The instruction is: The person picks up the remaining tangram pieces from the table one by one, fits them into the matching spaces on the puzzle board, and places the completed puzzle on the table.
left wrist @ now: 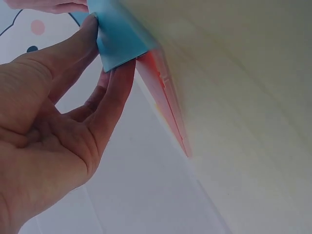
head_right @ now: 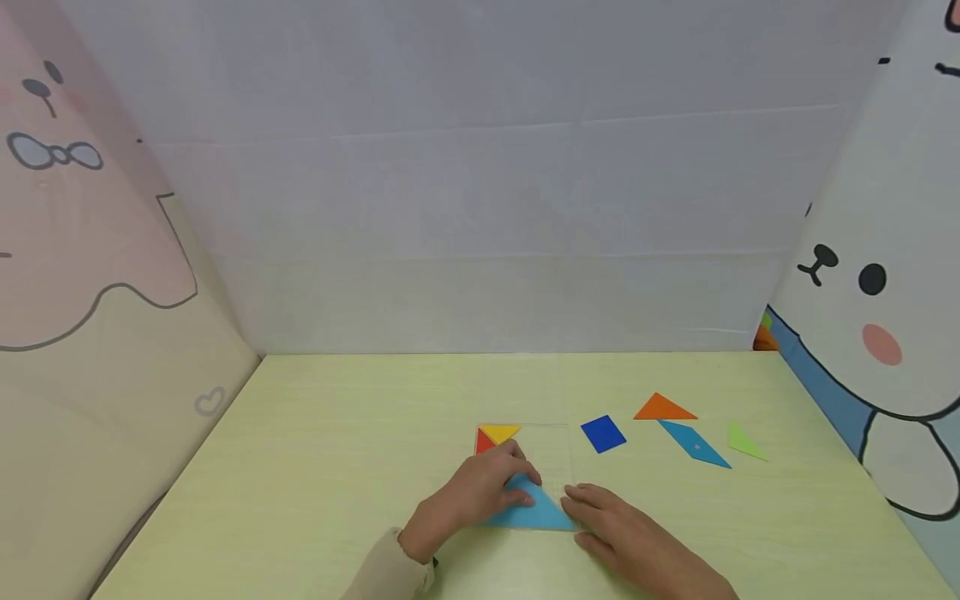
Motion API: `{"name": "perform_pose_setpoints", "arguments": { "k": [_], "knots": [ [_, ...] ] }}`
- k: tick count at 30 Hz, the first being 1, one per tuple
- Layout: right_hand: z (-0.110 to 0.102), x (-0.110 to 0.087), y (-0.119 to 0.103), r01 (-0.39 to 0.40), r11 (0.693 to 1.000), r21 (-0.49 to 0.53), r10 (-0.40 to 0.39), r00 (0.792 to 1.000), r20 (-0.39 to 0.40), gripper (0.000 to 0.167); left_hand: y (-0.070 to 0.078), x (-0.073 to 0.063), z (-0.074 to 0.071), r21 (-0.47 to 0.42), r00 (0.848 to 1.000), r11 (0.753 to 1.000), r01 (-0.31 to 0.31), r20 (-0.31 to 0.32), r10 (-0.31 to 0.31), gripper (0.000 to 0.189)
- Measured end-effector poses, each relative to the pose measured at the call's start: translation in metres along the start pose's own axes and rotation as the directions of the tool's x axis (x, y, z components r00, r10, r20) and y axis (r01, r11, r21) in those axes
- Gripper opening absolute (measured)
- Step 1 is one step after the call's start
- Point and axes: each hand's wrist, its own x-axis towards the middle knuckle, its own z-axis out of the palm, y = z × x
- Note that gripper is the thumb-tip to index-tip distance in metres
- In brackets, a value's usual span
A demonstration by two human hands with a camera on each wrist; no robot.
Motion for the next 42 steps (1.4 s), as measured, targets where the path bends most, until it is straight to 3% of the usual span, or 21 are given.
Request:
{"name": "perform_pose_setpoints", "arguments": {
  "k": [8, 13, 23, 32, 42],
  "knots": [
    [0.001, -0.003, 0.000, 0.050, 0.999, -0.022, -0.051, 0.997, -0.057, 0.054, 0.001, -0.002, 0.002, -0.053, 1.000, 0.998, -0.023, 0.000, 0.023, 0.025],
    [0.000, -0.003, 0.001, 0.052, 0.999, -0.015, -0.053, 0.997, -0.053, 0.055, 0.002, -0.006, 0.004, -0.063, 1.000, 0.998, -0.012, -0.006, 0.011, 0.030],
    [0.001, -0.002, 0.003, 0.032, 0.999, -0.005, -0.032, 0.999, -0.029, 0.055, 0.007, -0.014, 0.005, 0.030, 1.000, 0.999, -0.015, 0.006, 0.015, 0.035],
    [0.000, -0.001, 0.001, 0.011, 1.000, 0.011, -0.010, 1.000, -0.009, 0.057, 0.012, -0.019, 0.010, 0.135, 0.999, 0.990, -0.044, -0.021, 0.047, 0.032],
    [0.000, 0.001, -0.001, -0.020, 0.999, 0.032, 0.020, 1.000, 0.013, 0.057, 0.014, -0.021, 0.012, 0.167, 0.998, 0.985, -0.044, -0.033, 0.051, 0.031]
  ]
}}
